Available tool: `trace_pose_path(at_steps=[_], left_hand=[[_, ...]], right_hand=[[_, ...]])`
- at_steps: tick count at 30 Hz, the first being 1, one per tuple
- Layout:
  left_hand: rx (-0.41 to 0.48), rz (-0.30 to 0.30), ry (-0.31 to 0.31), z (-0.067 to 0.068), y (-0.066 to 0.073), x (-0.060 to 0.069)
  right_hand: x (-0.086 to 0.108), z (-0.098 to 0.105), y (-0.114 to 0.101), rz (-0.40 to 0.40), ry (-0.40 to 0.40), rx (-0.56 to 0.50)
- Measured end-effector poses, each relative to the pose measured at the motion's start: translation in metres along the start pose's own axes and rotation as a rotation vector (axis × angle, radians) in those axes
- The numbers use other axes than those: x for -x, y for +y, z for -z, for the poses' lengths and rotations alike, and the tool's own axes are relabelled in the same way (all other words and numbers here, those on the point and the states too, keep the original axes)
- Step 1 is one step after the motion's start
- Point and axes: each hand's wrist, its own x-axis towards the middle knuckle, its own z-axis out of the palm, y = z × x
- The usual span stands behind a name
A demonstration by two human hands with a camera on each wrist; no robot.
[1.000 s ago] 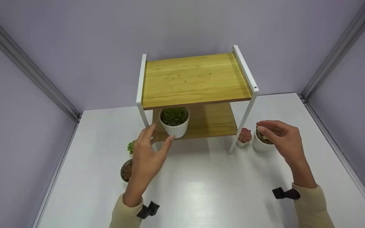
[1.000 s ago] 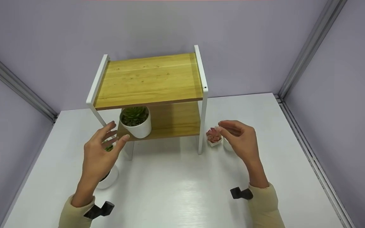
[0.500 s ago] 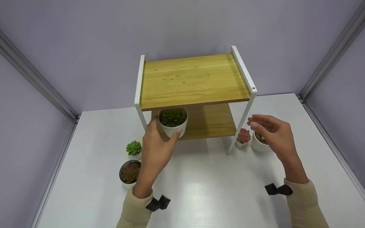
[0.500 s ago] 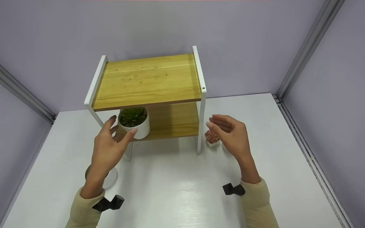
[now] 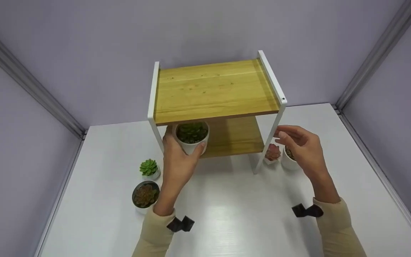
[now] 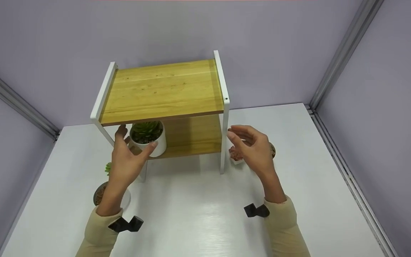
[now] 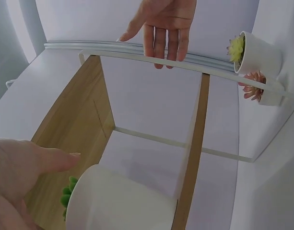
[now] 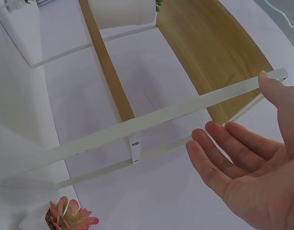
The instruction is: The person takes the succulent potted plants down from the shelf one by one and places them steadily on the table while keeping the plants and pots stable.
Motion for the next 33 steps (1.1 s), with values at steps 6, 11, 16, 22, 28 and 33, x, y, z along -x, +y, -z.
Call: trace_pose_path(at_steps=[6, 11, 16, 22, 28, 33], left_hand=[[0.014, 0.000, 0.005, -0.003, -0.002, -0.006], [0.004, 0.046, -0.015, -0.005, -0.004, -0.013], [0.023, 0.071, -0.046, -0.007, -0.005, -0.020], [0.115, -0.004, -0.053, -0.010, -0.008, -0.026], [0.165, -0.026, -0.053, -0.012, -0.011, -0.028], [0.171, -0.030, -0.058, -0.014, -0.012, -0.029]], right_hand=[[-0.003, -0.007, -0.003, 0.007, 0.002, 0.000], [-0.004, -0.010, -0.006, -0.005, 0.003, -0.012], [-0.005, -0.011, -0.008, -0.023, -0.001, 0.001], [-0.008, -0.015, -0.010, -0.012, -0.003, -0.056], [-0.010, -0.016, -0.012, -0.008, 0.001, -0.048], [-0.011, -0.016, -0.013, -0.001, 0.007, -0.037]])
